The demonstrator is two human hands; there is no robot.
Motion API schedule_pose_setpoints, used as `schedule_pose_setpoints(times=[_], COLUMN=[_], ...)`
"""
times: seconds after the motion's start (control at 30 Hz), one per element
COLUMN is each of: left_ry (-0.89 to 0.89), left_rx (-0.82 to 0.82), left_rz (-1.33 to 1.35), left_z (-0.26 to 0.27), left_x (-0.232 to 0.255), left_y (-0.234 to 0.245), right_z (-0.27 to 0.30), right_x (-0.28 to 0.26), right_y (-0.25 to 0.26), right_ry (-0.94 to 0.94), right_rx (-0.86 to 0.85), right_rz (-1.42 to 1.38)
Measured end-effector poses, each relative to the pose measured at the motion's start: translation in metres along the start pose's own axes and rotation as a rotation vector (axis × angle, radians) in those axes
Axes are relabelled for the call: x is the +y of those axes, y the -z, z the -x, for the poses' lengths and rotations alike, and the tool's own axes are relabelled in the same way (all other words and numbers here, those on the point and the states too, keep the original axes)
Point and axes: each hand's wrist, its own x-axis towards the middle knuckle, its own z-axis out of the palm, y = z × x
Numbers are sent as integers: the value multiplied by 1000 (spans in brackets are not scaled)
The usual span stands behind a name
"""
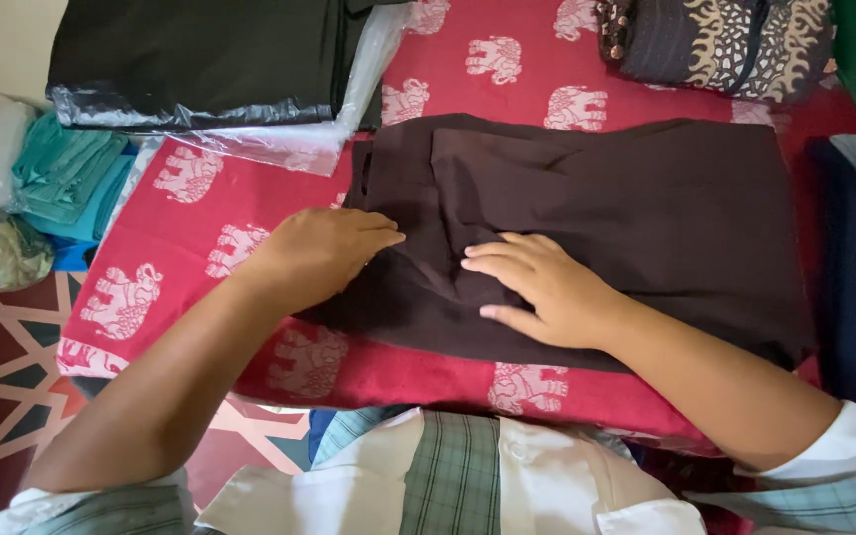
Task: Folding a pair of dark brown pants on a table with a patterned red cloth.
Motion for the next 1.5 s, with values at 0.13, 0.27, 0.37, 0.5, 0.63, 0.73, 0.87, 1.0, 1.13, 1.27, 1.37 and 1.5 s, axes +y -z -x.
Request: schedule_pose_setpoints(times=[0.13, 0.27, 0.37, 0.5, 0.63, 0.73, 0.87, 1.0, 1.13, 1.27, 1.37, 1.5], left_ry=[-13, -33, -28, -31, -22, 24, 72, 190, 328, 314, 394, 348], left_rx=[9, -3, 18, 9, -21, -24, -16, -5, -196, -86, -62, -14], left_rz=[-72, -59, -99, -123, -109, -121, -138, -24, 225, 166, 197, 438], left_z=[-5, -11, -11, -15, -16, -18, -16, 1, 38, 35, 25, -7], left_x=[3, 3, 7, 9, 8, 12, 23, 38, 49, 52, 54, 55], left_y=[3, 4, 8, 15, 21, 33, 60, 66, 21, 42, 59, 73], right_z=[6, -6, -12, -18, -15, -8, 6, 24, 29, 29, 28, 27], right_x=[10, -5, -5, -9, 7, 34, 43, 37, 32, 30, 30, 30], right_y=[-3, 8, 9, 10, -3, -3, 29, 64, 77, 77, 77, 63], right_ry=[-73, -140, -283, -277, -324, -473, -700, -711, -623, -632, -633, -616], right_rx=[105, 94, 129, 7, 109, 400, 666, 1001, 1057, 1050, 1059, 1031], right_rz=[-100, -31, -200, 52, 91, -280, -542, -1024, -1205, -1231, -1266, -1214])
